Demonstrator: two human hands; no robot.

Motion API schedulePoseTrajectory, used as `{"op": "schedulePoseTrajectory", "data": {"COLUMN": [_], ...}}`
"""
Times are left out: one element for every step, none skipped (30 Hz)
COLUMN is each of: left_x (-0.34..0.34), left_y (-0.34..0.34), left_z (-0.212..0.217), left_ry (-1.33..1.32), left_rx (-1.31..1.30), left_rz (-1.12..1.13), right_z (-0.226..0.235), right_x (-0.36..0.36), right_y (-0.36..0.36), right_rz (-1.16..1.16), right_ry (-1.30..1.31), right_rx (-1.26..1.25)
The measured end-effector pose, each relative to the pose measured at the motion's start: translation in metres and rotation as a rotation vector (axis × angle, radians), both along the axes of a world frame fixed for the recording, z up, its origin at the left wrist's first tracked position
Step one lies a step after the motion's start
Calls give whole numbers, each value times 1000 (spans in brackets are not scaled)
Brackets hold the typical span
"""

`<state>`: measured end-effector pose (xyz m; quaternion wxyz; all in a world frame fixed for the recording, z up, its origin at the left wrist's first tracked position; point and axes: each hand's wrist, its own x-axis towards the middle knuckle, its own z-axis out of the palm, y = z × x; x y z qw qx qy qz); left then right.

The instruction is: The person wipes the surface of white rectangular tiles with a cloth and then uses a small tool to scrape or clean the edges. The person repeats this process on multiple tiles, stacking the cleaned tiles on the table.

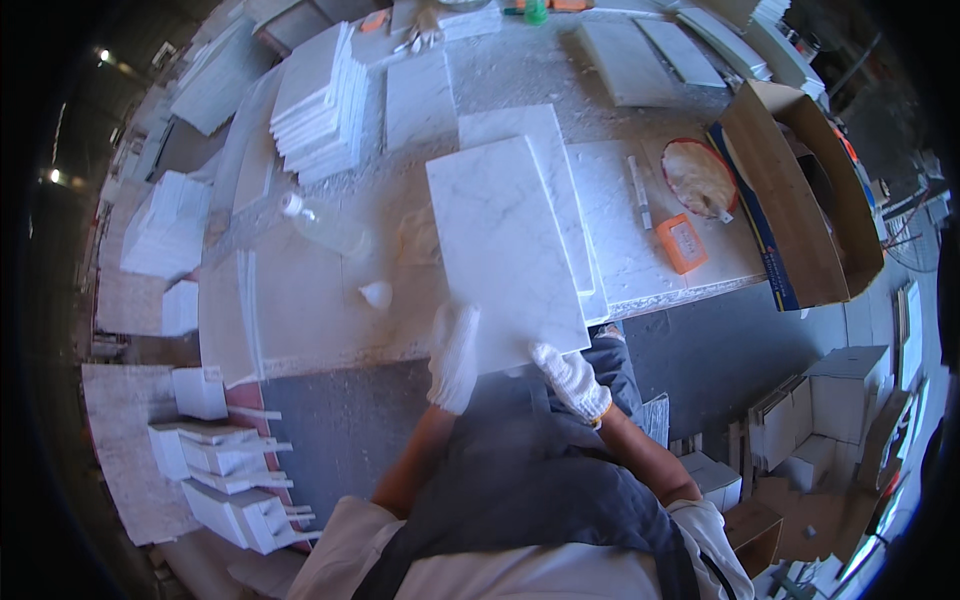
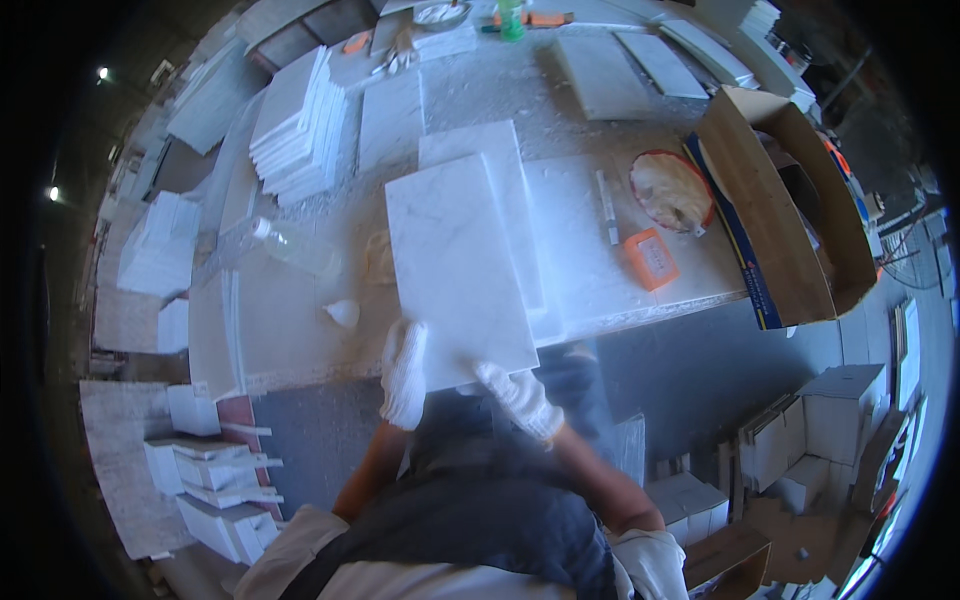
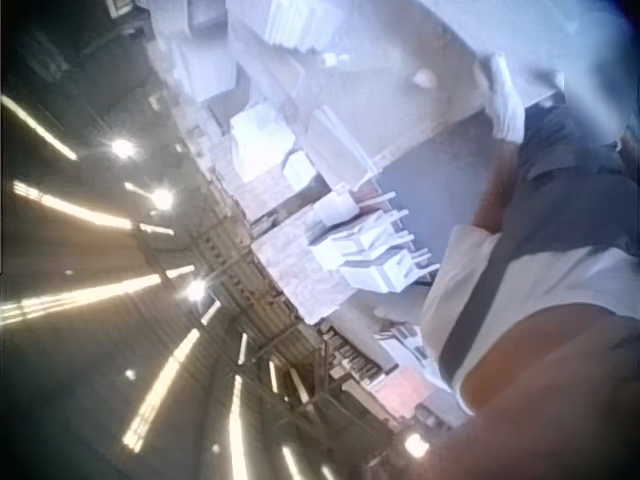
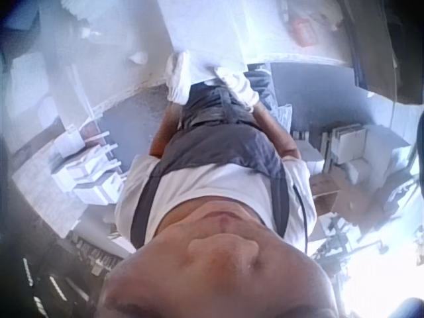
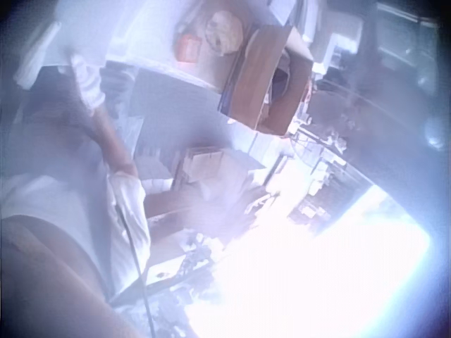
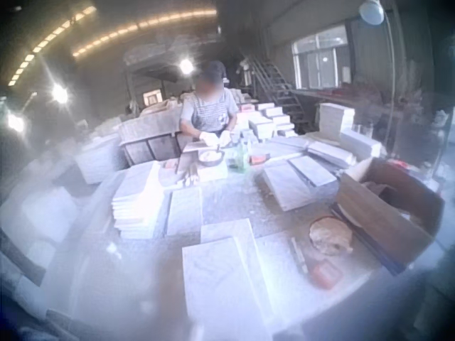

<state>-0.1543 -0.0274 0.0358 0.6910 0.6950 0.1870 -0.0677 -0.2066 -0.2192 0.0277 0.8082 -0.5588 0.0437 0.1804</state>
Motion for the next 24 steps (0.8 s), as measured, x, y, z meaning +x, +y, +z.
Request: {"op": "schedulePoseTrajectory", "data": {"left_x": [0, 0, 0, 1, 1, 0, 0, 0, 1, 2, 3, 3, 2, 2, 2, 2, 2, 2, 2, 2, 2, 2, 1, 2], "left_y": [0, -1, -2, -3, -3, -3, -2, -1, 0, 1, 1, 0, -2, -3, -3, -3, -3, -3, -2, 0, 1, 3, 5, 6], "left_z": [2, 3, 5, 6, 8, 9, 10, 11, 12, 14, 15, 16, 17, 19, 20, 22, 23, 24, 23, 22, 20, 17, 13, 9], "left_ry": [-47, -55, -33, -48, -15, -47, -31, -5, -7, 2, 4, 9, 8, 7, 22, 38, 70, 55, 56, 59, 62, 66, 13, 51], "left_rx": [111, 27, 19, 25, 53, 30, 28, 52, 76, 126, 197, 153, 129, 106, 141, 177, 252, 237, 261, 311, 245, 203, 188, 115], "left_rz": [-55, -48, -31, -16, 1, -18, -35, -57, -84, -116, -136, -102, -57, -12, -43, -75, -99, -107, -109, -119, -120, -130, -146, -94], "right_z": [0, 0, -1, -2, -4, -8, -11, -15, -20, -24, -27, -29, -30, -30, -29, -26, -22, -18, -14, -10, -7, -6, -5, -5], "right_x": [1, 1, 1, 1, 1, 1, 0, -1, -2, -1, -1, -1, 0, 0, 1, 2, 2, 2, 1, 0, -1, -1, -1, -1], "right_y": [-1, -3, -2, -3, -2, -1, -1, -1, -1, -1, -1, -1, -2, -2, -2, -1, -1, 0, -2, 0, 0, 1, 2, 2], "right_rz": [39, 70, 55, 38, 27, 16, -2, -11, 7, 20, 0, 37, 41, -8, 15, -16, -22, -19, 8, 6, 19, 2, -21, -45], "right_ry": [79, 61, 52, 36, 9, -26, -84, -101, -200, -320, -469, -474, -508, -594, -522, -501, -477, -303, -125, 19, 70, 87, 63, 39], "right_rx": [-103, -60, -36, -34, -23, -33, -82, -76, -102, -144, -188, -202, -217, -229, -212, -192, -215, -150, -127, -153, -79, -55, -66, -78]}}
